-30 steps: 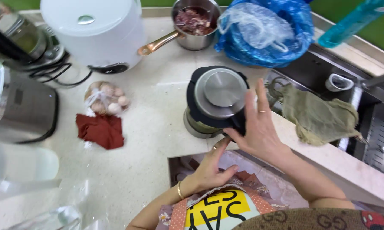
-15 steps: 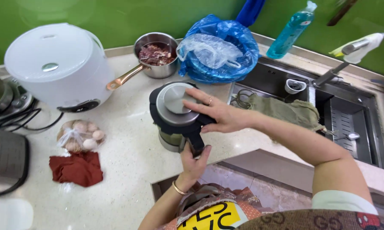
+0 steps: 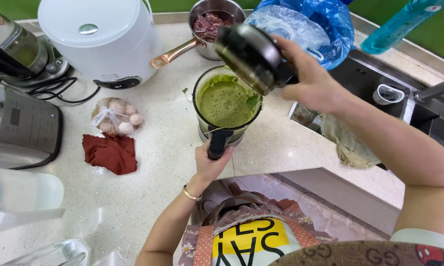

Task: Straining a green blended liquid through a cloth filter into a small pot in the kitchen sink.

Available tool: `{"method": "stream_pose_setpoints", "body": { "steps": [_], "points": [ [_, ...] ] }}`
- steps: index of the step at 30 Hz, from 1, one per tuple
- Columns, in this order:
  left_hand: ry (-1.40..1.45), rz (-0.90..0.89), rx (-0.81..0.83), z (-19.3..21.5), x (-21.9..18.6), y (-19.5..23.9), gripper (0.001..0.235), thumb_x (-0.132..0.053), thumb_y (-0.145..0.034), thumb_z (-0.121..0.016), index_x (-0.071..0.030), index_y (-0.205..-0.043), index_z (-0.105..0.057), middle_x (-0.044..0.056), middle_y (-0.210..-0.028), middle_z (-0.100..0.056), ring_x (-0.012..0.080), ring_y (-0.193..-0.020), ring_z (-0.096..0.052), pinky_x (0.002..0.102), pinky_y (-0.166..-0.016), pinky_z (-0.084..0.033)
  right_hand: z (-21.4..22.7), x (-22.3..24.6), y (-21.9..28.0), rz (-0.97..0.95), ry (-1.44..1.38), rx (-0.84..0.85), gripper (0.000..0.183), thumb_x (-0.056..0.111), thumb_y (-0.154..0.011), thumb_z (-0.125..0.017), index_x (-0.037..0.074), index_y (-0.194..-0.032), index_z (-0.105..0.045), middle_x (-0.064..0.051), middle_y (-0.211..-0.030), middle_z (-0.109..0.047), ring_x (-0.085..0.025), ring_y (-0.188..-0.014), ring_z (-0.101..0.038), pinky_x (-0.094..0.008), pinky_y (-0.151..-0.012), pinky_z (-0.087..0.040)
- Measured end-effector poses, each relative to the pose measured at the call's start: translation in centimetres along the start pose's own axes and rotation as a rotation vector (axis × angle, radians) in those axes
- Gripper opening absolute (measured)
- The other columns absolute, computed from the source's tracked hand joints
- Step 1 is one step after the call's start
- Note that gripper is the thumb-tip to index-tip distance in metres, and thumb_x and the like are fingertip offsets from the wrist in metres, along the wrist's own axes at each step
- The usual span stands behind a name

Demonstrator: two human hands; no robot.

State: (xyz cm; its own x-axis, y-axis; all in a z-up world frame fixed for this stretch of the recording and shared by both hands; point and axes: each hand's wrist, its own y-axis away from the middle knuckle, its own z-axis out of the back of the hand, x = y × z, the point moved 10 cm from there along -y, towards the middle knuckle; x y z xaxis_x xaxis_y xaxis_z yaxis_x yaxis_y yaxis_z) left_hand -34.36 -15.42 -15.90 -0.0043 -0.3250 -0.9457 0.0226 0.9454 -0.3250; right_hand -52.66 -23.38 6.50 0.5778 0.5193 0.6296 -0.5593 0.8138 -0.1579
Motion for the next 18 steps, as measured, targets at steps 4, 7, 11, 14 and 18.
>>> {"method": "stream_pose_setpoints", "body": {
  "steps": [4, 7, 11, 14, 18],
  "points": [
    [-0.035, 0.004, 0.008, 0.4, -0.4, 0.2, 0.014, -0.007, -0.086, -0.08, -0.001, -0.089, -0.067, -0.006, -0.063, -0.052, 0.0025, -0.059, -0.043, 0.023, -0.053, -0.038, 0.2, -11.2, 5.9, -0.346, -0.842, -0.278, 0.097, -0.011, -0.063, -0.053, 0.005, -0.157, -0.033, -0.02, -0.143, -0.055, -0.038, -0.13, -0.056, -0.052, -0.109, -0.048],
    [-0.07, 0.001, -0.015, 0.7, -1.0, -0.2, 0.015, -0.006, -0.085, -0.08, -0.001, -0.095, -0.069, -0.006, -0.063, -0.052, 0.0027, -0.059, -0.043, 0.022, -0.053, -0.038, -3.9, -18.3, 10.9, -0.459, -1.404, -0.498, 0.084, -0.01, -0.064, -0.051, -0.001, -0.147, -0.043, -0.023, -0.139, -0.055, -0.042, -0.13, -0.056, -0.058, -0.108, -0.047],
    [-0.096, -0.034, -0.07, 1.0, -1.5, 0.2, 0.019, -0.005, -0.085, -0.077, 0.001, -0.102, -0.07, -0.005, -0.069, -0.056, 0.0029, -0.062, -0.047, 0.022, -0.056, -0.041, -14.7, -27.7, 15.5, -0.709, -1.764, -0.58, 0.075, -0.006, -0.061, -0.054, -0.004, -0.135, -0.046, -0.024, -0.134, -0.055, -0.043, -0.128, -0.054, -0.06, -0.108, -0.043],
    [-0.097, 0.132, -0.122, 2.1, 1.3, 1.6, 0.011, -0.005, -0.085, -0.077, 0.0, -0.086, -0.067, -0.004, -0.062, -0.058, 0.0037, -0.055, -0.053, 0.022, -0.051, -0.042, -25.3, -38.9, 16.8, -0.637, -2.043, -0.429, 0.065, 0.001, -0.081, -0.06, -0.014, -0.142, -0.042, -0.034, -0.136, -0.05, -0.052, -0.123, -0.045, -0.055, -0.121, -0.027],
    [-0.036, 0.1, -0.212, 3.5, 5.3, 4.0, 0.015, -0.003, -0.088, -0.075, -0.001, -0.076, -0.065, 0.0, -0.063, -0.061, 0.0074, -0.056, -0.057, 0.023, -0.053, -0.046, -23.5, -34.8, 12.6, -0.736, -2.05, -0.352, 0.066, 0.016, -0.078, -0.064, -0.014, -0.134, -0.045, -0.032, -0.128, -0.06, -0.048, -0.114, -0.063, -0.057, -0.103, -0.051]
  ]
}}
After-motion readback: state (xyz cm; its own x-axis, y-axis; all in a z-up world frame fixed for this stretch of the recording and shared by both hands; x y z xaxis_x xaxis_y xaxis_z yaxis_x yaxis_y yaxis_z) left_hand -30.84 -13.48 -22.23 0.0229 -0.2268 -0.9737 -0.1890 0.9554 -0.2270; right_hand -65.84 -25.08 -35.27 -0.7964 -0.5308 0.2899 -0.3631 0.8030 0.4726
